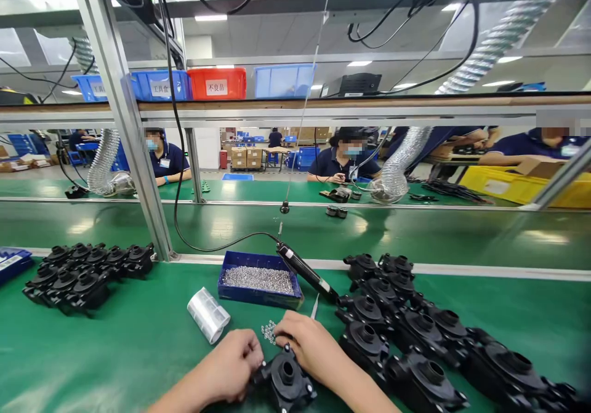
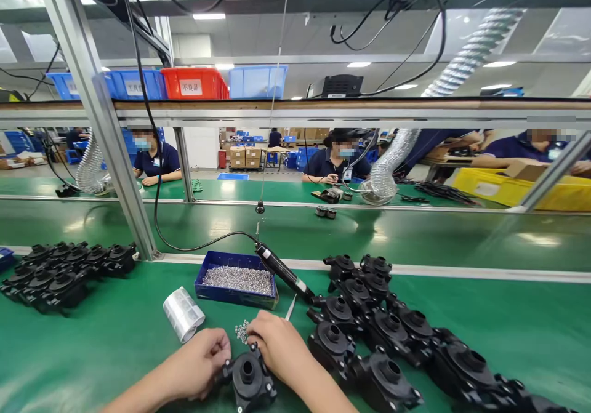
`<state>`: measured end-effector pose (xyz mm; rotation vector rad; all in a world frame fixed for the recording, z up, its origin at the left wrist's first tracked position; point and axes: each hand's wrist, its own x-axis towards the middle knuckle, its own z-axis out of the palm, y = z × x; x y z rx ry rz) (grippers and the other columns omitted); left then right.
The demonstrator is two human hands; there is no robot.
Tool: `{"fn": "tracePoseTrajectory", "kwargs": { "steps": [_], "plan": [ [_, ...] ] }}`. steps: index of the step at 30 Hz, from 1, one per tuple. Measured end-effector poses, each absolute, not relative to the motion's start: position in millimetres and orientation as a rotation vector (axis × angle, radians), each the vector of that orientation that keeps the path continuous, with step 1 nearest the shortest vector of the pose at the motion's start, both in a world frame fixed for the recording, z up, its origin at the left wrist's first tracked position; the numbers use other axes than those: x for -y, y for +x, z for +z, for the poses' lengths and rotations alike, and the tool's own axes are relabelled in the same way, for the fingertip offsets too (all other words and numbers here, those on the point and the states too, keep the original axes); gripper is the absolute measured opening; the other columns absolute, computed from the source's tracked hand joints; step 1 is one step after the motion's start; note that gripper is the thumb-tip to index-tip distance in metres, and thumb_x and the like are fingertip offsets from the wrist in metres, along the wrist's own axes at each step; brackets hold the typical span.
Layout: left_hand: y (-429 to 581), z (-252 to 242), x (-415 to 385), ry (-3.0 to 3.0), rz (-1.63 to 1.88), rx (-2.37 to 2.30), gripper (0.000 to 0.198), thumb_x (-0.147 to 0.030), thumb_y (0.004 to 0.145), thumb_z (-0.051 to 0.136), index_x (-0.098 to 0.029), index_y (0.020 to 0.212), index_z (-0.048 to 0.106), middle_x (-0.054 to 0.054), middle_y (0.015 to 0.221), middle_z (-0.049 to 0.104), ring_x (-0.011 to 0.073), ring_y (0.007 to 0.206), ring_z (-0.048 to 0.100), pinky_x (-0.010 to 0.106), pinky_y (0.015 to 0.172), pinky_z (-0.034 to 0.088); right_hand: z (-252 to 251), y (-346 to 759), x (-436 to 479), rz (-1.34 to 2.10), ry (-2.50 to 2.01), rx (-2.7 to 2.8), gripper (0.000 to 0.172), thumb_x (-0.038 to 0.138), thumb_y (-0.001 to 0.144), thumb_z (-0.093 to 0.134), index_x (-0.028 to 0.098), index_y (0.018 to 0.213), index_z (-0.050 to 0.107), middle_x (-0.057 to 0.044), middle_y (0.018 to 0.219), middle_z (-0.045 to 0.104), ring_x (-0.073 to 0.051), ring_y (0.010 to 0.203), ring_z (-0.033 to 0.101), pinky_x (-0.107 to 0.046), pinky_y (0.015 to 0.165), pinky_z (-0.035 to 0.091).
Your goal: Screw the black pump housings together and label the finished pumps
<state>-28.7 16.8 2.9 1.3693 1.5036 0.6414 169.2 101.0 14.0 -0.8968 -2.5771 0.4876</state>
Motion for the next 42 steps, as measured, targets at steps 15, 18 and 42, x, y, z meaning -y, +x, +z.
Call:
{"fn": "tracePoseTrajectory", "kwargs": {
  "steps": [15,18,42],
  "plan": [
    [-43,4,-28,0.901,0.481,-1.133,0.022,-0.036,0.058,0.072,-0.019,0.061,0.059,0.006,0.055,0.067,0.0128,0.03,0.052,0.018,0.022,0.034,39,160,-50,0.665,-0.528,2.08,0.015,0.023,0.108,0.036,0.025,0.099,0.048,-0.006,0.096,0.061,-0.021,0.087,0.063,-0.032,0.078,0.053],
    [-44,7,-25,0.922,0.519,-1.138,0.026,-0.039,0.064,0.074,-0.017,0.059,0.061,0.006,0.056,0.068,0.0114,0.03,0.053,0.017,0.023,0.034,31,152,-40,0.612,-0.409,2.223,0.013,0.016,0.105,0.038,0.026,0.101,0.046,-0.004,0.096,0.062,-0.021,0.085,0.063,-0.033,0.075,0.053],
    [-50,-15,-31,0.655,0.617,-1.05,0.035,-0.037,0.071,0.091,-0.015,0.071,0.064,0.0,0.047,0.058,0.0136,0.041,0.061,0.019,0.036,0.053,13,149,-35,0.506,-0.602,2.16,0.015,0.018,0.107,0.037,0.025,0.1,0.048,-0.003,0.089,0.061,-0.021,0.078,0.06,-0.035,0.071,0.051]
  ]
}}
